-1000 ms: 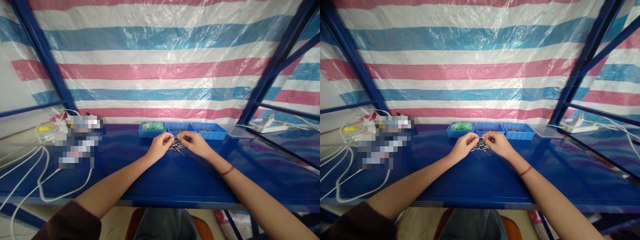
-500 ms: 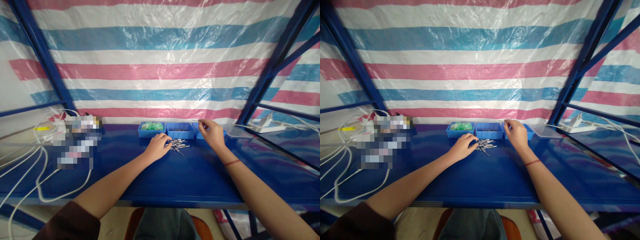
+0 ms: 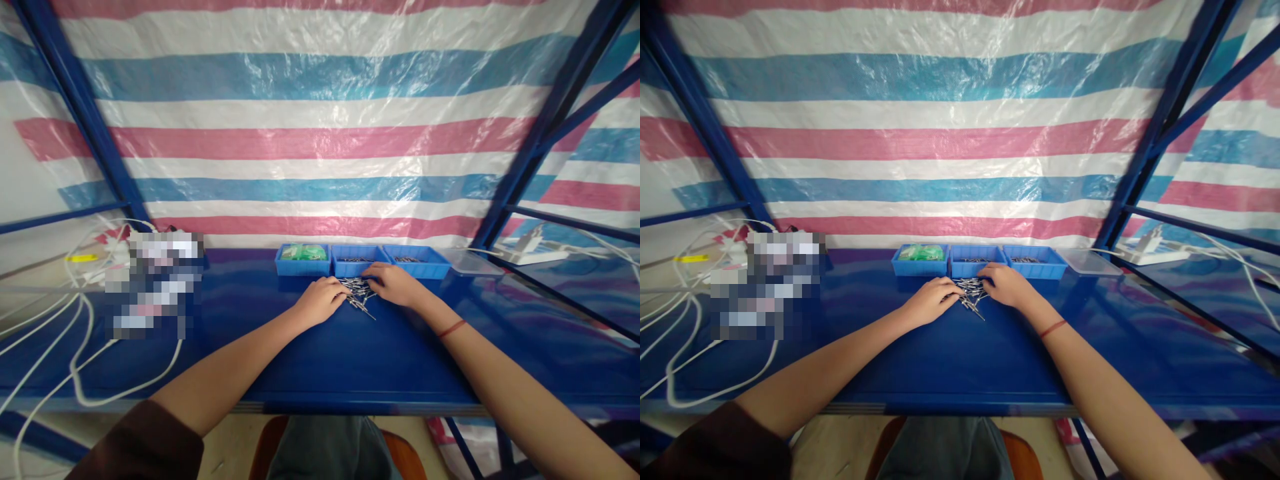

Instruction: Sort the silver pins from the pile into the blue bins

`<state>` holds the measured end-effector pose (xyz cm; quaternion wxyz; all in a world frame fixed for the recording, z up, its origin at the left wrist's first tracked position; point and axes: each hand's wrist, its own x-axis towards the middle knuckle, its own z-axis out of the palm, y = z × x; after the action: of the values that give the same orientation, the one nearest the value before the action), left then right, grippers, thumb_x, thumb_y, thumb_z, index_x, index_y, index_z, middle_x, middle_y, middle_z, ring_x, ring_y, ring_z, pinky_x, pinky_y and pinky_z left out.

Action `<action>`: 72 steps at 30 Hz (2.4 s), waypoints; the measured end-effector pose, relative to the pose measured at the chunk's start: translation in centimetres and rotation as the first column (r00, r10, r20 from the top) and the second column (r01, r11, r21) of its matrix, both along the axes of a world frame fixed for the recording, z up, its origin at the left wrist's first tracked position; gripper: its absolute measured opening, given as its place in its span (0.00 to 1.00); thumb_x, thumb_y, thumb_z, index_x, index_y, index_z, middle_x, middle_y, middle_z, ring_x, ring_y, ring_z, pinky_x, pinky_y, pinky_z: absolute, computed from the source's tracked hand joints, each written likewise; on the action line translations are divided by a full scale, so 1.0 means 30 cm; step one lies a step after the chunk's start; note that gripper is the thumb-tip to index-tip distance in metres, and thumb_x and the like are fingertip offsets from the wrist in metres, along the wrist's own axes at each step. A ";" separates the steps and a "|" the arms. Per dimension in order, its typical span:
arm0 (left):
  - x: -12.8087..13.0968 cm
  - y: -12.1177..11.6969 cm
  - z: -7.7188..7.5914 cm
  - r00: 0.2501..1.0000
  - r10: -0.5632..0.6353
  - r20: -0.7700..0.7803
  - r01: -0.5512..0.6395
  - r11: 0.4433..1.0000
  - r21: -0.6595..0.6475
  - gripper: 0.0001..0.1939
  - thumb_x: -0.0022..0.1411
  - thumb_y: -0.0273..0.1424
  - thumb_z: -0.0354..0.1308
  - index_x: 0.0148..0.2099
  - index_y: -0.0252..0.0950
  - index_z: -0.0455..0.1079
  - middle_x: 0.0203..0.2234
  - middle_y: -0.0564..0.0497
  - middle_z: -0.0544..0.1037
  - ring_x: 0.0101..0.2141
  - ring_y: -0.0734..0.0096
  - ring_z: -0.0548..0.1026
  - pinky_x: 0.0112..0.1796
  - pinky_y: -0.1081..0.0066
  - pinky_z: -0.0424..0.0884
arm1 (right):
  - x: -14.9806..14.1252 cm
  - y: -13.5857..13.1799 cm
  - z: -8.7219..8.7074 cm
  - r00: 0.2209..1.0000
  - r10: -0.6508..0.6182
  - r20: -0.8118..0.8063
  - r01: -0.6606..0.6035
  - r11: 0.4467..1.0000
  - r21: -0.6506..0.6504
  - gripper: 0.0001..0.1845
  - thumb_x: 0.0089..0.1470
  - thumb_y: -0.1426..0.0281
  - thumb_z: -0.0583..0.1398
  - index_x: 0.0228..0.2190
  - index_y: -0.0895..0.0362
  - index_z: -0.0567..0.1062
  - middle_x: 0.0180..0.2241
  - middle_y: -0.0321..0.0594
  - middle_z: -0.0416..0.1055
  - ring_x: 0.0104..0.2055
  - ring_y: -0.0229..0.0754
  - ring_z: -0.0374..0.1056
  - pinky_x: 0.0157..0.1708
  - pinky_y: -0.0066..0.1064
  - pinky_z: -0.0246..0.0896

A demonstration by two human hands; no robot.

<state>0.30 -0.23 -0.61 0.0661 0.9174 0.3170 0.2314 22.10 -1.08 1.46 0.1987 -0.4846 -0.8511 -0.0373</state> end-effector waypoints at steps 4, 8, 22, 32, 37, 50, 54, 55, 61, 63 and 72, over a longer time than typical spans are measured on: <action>0.008 0.004 -0.003 1.000 -0.016 0.020 0.016 1.000 0.024 0.12 0.62 0.29 0.49 0.46 0.37 0.70 0.41 0.48 0.74 0.41 0.66 0.71 0.46 0.66 0.65 | -0.006 0.008 -0.021 0.997 0.002 0.082 0.003 0.998 -0.062 0.15 0.52 0.74 0.51 0.37 0.59 0.76 0.37 0.46 0.73 0.37 0.44 0.69 0.39 0.33 0.60; -0.016 -0.007 0.015 0.995 0.084 -0.054 -0.079 0.994 0.080 0.19 0.59 0.41 0.52 0.49 0.37 0.67 0.42 0.45 0.71 0.43 0.58 0.69 0.44 0.61 0.66 | 0.002 0.011 -0.020 0.997 -0.017 0.076 0.023 0.997 -0.072 0.12 0.50 0.75 0.53 0.31 0.58 0.76 0.32 0.44 0.73 0.33 0.41 0.68 0.35 0.31 0.59; -0.002 -0.004 0.000 0.996 0.018 0.087 -0.015 0.999 -0.038 0.10 0.60 0.29 0.53 0.43 0.36 0.70 0.34 0.49 0.72 0.35 0.68 0.72 0.41 0.68 0.67 | -0.016 0.012 -0.033 0.994 -0.104 0.025 0.106 0.990 -0.088 0.11 0.47 0.76 0.54 0.29 0.59 0.77 0.30 0.44 0.73 0.31 0.42 0.67 0.34 0.30 0.58; -0.005 -0.005 0.007 0.971 0.035 0.238 -0.022 0.998 -0.055 0.12 0.61 0.29 0.51 0.46 0.35 0.68 0.37 0.47 0.72 0.39 0.67 0.72 0.44 0.67 0.67 | -0.035 -0.015 -0.005 0.971 -0.102 -0.218 0.091 0.994 -0.059 0.07 0.50 0.73 0.53 0.26 0.59 0.71 0.25 0.39 0.69 0.27 0.38 0.63 0.30 0.30 0.57; 0.010 -0.013 0.009 0.928 0.064 0.367 -0.012 0.990 -0.143 0.11 0.60 0.32 0.52 0.44 0.36 0.70 0.34 0.48 0.75 0.35 0.69 0.73 0.39 0.69 0.69 | -0.106 -0.053 0.024 0.835 0.050 -0.549 -0.152 0.978 -0.143 0.11 0.54 0.62 0.53 0.28 0.58 0.67 0.27 0.38 0.67 0.29 0.37 0.64 0.30 0.30 0.60; 0.021 -0.032 0.025 0.921 0.041 0.387 0.030 0.984 -0.174 0.13 0.62 0.35 0.49 0.31 0.34 0.70 0.25 0.54 0.73 0.27 0.73 0.70 0.30 0.75 0.63 | -0.171 -0.080 0.030 0.640 0.027 -0.768 -0.229 0.961 -0.157 0.15 0.48 0.59 0.59 0.32 0.58 0.71 0.29 0.38 0.69 0.29 0.36 0.64 0.32 0.31 0.61; 0.019 -0.029 0.020 0.923 0.027 0.383 0.047 0.982 -0.182 0.12 0.61 0.36 0.50 0.32 0.35 0.70 0.26 0.53 0.74 0.28 0.72 0.71 0.31 0.75 0.64 | -0.168 -0.084 0.037 0.639 0.055 -0.767 -0.254 0.956 -0.144 0.14 0.48 0.59 0.59 0.28 0.58 0.72 0.27 0.38 0.70 0.29 0.37 0.65 0.32 0.32 0.62; 0.018 -0.028 0.019 0.922 0.027 0.387 0.049 0.982 -0.185 0.12 0.61 0.36 0.50 0.32 0.35 0.70 0.27 0.52 0.75 0.29 0.72 0.71 0.31 0.74 0.64 | -0.167 -0.085 0.038 0.643 0.056 -0.764 -0.252 0.957 -0.142 0.14 0.48 0.59 0.59 0.28 0.58 0.72 0.26 0.38 0.70 0.29 0.37 0.65 0.32 0.32 0.62; 0.018 -0.028 0.016 0.893 0.057 0.446 0.049 0.974 -0.223 0.12 0.61 0.36 0.50 0.38 0.35 0.71 0.31 0.52 0.77 0.31 0.71 0.73 0.32 0.74 0.66 | -0.165 -0.081 0.033 0.680 0.077 -0.729 -0.221 0.970 -0.103 0.15 0.50 0.59 0.58 0.29 0.59 0.74 0.28 0.40 0.72 0.29 0.38 0.66 0.31 0.32 0.62; 0.018 -0.028 0.018 0.876 0.086 0.475 0.028 0.973 -0.228 0.11 0.60 0.36 0.51 0.39 0.36 0.71 0.31 0.52 0.77 0.31 0.72 0.73 0.32 0.74 0.66 | -0.160 -0.078 0.032 0.717 0.084 -0.692 -0.169 0.984 -0.055 0.14 0.51 0.60 0.57 0.30 0.59 0.74 0.28 0.40 0.72 0.28 0.38 0.65 0.30 0.31 0.61; 0.010 -0.019 0.026 0.828 0.129 0.545 -0.050 0.986 -0.157 0.08 0.59 0.35 0.54 0.37 0.36 0.70 0.33 0.52 0.76 0.31 0.73 0.73 0.31 0.75 0.67 | -0.141 -0.084 0.041 0.883 0.140 -0.449 -0.114 0.990 0.084 0.08 0.52 0.70 0.55 0.25 0.58 0.72 0.26 0.39 0.71 0.27 0.37 0.63 0.29 0.29 0.59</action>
<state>0.59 -0.80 0.16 0.2061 0.7887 0.3421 0.4675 17.87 -3.59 2.70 0.4069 -0.4174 -0.8098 0.0664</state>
